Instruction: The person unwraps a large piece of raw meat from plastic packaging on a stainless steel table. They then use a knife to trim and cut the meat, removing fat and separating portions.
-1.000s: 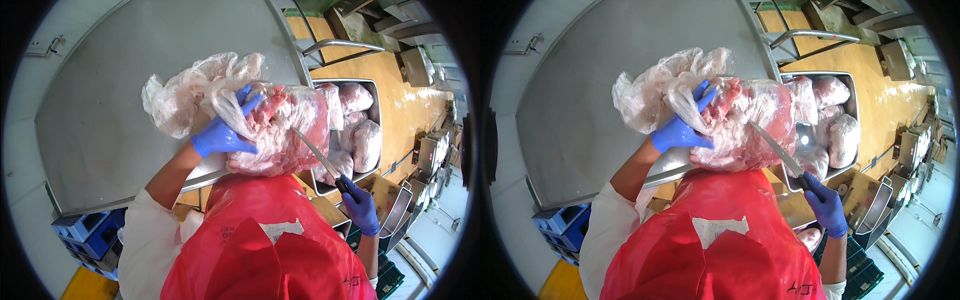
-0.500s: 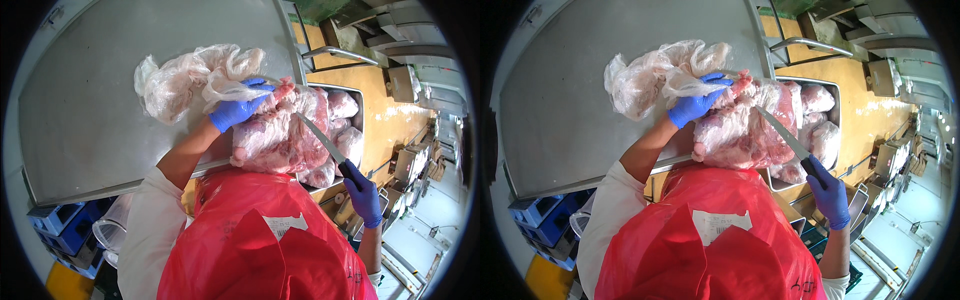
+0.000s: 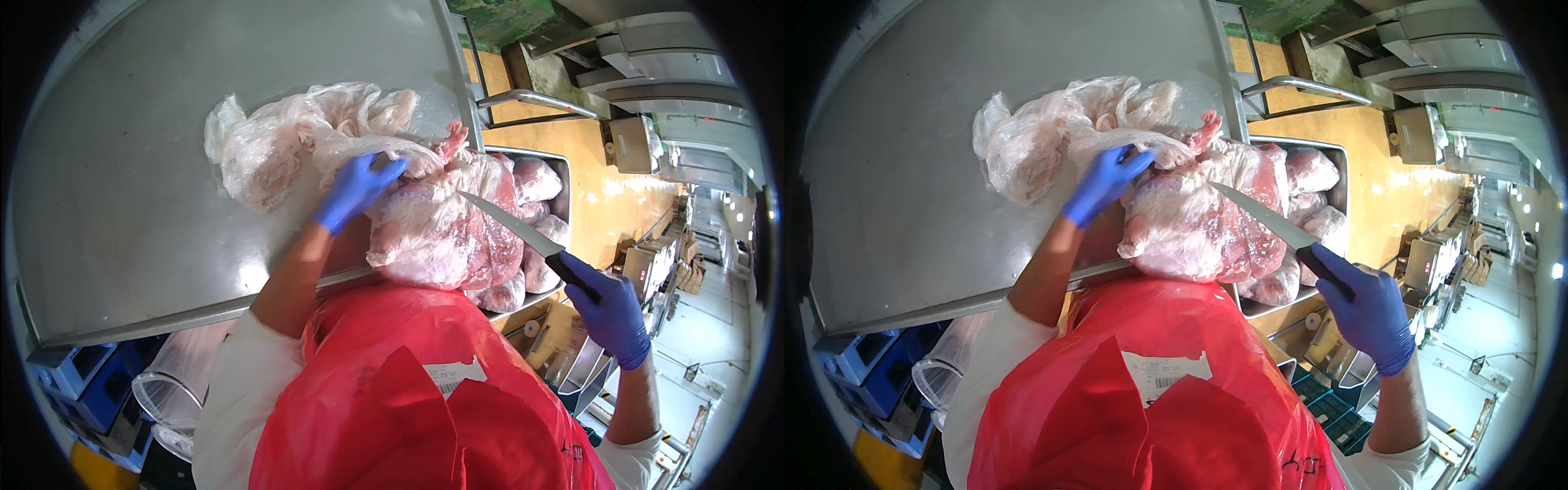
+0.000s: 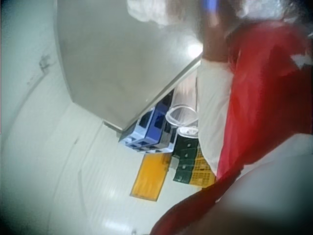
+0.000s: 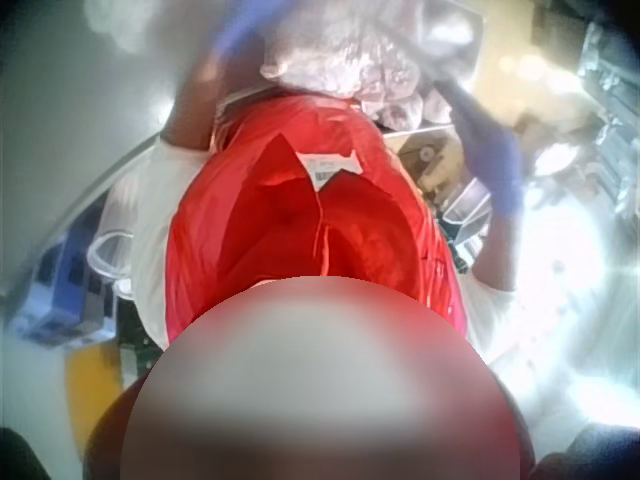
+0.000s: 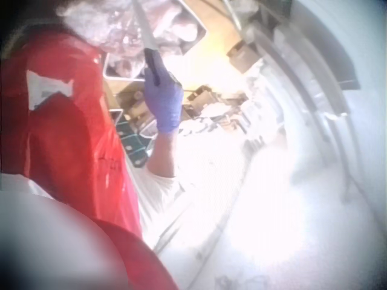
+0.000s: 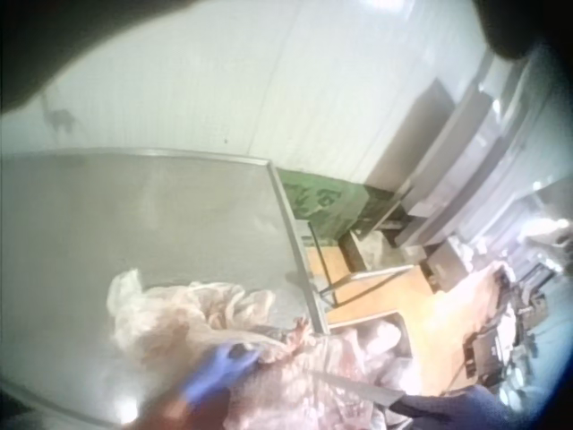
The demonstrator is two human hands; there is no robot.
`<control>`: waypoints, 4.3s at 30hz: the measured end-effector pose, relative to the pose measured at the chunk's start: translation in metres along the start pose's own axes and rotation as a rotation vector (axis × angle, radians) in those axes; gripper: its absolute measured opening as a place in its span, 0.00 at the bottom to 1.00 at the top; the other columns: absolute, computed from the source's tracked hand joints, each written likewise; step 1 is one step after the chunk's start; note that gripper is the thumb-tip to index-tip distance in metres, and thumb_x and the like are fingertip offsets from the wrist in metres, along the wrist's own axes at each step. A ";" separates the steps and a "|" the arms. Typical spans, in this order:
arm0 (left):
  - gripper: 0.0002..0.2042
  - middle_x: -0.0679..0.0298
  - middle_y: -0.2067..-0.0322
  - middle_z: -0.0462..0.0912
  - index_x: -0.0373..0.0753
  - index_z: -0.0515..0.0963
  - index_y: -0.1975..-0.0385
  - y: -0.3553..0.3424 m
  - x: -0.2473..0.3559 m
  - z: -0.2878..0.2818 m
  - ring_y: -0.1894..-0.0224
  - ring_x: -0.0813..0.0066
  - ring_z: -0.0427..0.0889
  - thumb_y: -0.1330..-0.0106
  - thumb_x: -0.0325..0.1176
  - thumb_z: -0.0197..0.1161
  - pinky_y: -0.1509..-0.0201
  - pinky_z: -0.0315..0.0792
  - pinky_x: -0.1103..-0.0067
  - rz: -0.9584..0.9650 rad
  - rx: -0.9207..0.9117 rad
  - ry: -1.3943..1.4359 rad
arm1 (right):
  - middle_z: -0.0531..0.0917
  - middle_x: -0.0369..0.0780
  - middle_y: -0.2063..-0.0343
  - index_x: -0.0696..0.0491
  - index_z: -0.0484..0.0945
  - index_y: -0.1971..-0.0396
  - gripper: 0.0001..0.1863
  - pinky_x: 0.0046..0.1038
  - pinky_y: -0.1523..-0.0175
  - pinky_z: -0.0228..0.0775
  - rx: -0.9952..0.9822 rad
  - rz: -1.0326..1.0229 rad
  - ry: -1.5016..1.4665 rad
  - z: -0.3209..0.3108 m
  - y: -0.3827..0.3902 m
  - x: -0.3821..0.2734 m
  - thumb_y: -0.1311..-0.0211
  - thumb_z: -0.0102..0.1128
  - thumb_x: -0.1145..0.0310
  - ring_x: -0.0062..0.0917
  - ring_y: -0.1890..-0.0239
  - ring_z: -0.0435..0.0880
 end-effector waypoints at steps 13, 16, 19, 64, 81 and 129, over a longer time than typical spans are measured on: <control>0.50 0.46 0.32 0.68 0.29 0.51 0.24 0.128 -0.051 0.034 0.30 0.58 0.70 0.37 0.48 0.75 0.28 0.66 0.67 -0.241 0.032 0.286 | 0.77 0.37 0.80 0.51 0.80 0.37 0.22 0.24 0.69 0.67 -0.475 0.092 0.094 -0.082 -0.100 -0.047 0.31 0.62 0.72 0.13 0.78 0.70; 0.54 0.49 0.29 0.65 0.29 0.48 0.23 0.133 -0.040 0.061 0.27 0.60 0.64 0.41 0.46 0.77 0.25 0.61 0.68 -0.166 0.020 0.395 | 0.79 0.38 0.78 0.52 0.77 0.35 0.24 0.24 0.67 0.69 -0.560 0.068 0.152 -0.084 -0.107 -0.046 0.30 0.60 0.73 0.14 0.76 0.72; 0.53 0.50 0.30 0.65 0.30 0.50 0.23 0.132 -0.040 0.067 0.27 0.62 0.64 0.43 0.41 0.78 0.25 0.60 0.69 -0.142 0.075 0.484 | 0.83 0.42 0.74 0.52 0.76 0.34 0.25 0.25 0.63 0.72 -0.602 0.047 0.126 -0.081 -0.116 -0.041 0.30 0.60 0.72 0.18 0.74 0.75; 0.11 0.47 0.65 0.83 0.34 0.81 0.56 0.071 -0.029 -0.016 0.59 0.43 0.80 0.25 0.36 0.59 0.51 0.73 0.57 0.419 0.406 -0.405 | 0.72 0.36 0.80 0.53 0.71 0.78 0.21 0.35 0.60 0.72 0.650 -0.653 -1.793 0.004 -0.187 -0.088 0.27 0.62 0.57 0.28 0.75 0.74; 0.40 0.43 0.33 0.68 0.38 0.61 0.26 0.145 -0.026 -0.017 0.31 0.41 0.68 0.32 0.55 0.66 0.25 0.58 0.57 0.186 -0.027 -0.628 | 0.70 0.37 0.86 0.51 0.70 0.84 0.19 0.32 0.70 0.67 0.687 -0.916 -1.669 -0.041 -0.097 -0.110 0.32 0.63 0.70 0.27 0.82 0.69; 0.20 0.54 0.57 0.88 0.37 0.79 0.40 0.225 -0.038 -0.127 0.56 0.66 0.87 0.32 0.33 0.69 0.48 0.80 0.71 0.156 0.669 -0.370 | 0.76 0.36 0.85 0.52 0.75 0.79 0.15 0.26 0.79 0.64 0.892 -0.624 -1.745 0.004 -0.134 -0.089 0.30 0.61 0.69 0.20 0.86 0.72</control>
Point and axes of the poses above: each hand's wrist, its own y-axis away from the middle knuckle, its own z-axis out of the palm, x = y × z, the point moved 3 cm from there along -y, towards the middle knuckle
